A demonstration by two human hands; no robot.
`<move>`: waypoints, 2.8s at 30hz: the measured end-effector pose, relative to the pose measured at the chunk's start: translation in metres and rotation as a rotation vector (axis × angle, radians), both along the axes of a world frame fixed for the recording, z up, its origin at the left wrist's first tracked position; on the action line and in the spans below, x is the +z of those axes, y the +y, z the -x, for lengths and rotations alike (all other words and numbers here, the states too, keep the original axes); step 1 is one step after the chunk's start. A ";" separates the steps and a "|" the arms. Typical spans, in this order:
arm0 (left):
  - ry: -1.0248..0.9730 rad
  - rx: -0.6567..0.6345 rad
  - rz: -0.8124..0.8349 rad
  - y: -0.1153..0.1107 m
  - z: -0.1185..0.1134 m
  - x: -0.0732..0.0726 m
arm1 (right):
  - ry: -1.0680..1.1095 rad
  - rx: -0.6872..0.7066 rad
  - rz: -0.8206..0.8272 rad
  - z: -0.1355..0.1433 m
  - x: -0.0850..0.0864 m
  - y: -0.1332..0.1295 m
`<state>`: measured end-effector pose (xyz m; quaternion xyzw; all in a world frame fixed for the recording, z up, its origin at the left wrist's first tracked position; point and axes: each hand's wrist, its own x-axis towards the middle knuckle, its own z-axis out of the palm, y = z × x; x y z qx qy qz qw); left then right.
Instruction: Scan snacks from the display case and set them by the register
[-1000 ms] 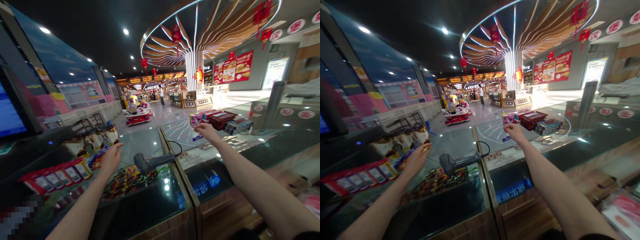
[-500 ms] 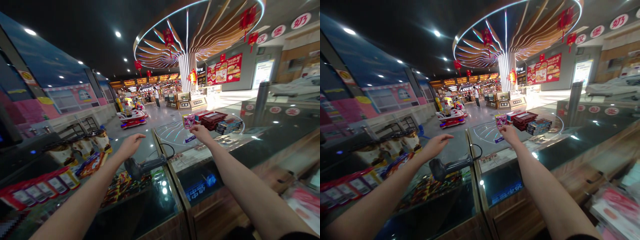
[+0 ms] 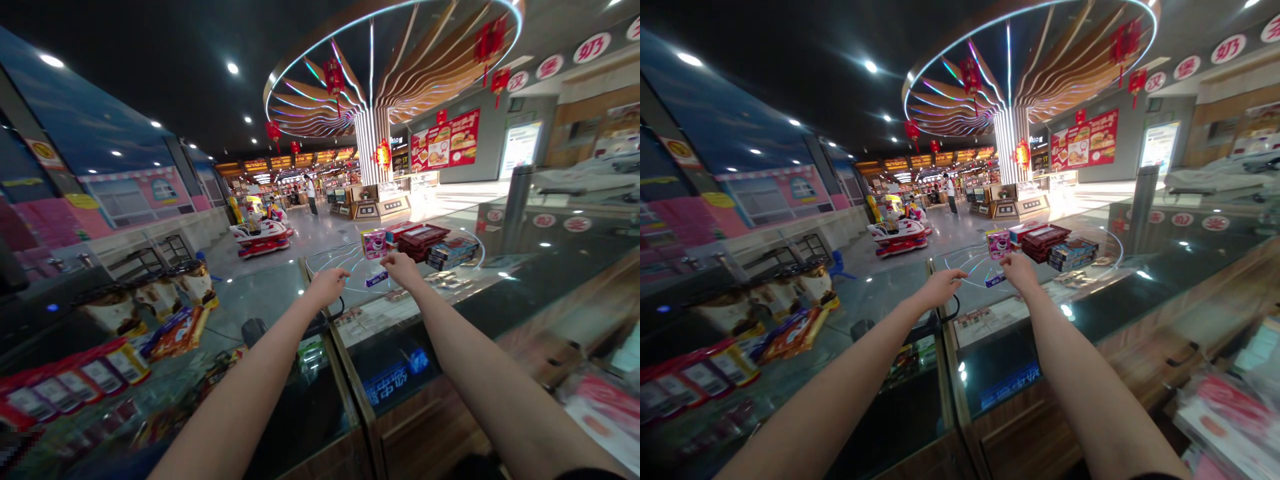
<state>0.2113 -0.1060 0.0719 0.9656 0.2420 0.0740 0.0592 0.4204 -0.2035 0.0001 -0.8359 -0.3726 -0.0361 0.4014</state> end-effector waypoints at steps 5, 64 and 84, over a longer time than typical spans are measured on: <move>0.061 -0.008 -0.002 -0.009 -0.021 -0.016 | -0.010 -0.043 0.021 -0.004 -0.003 -0.002; -0.679 0.141 0.299 0.062 0.150 0.017 | 0.479 0.826 -0.276 0.168 0.056 0.061; -1.070 0.231 0.702 0.073 0.220 -0.032 | 0.399 1.106 -0.174 0.206 0.034 0.101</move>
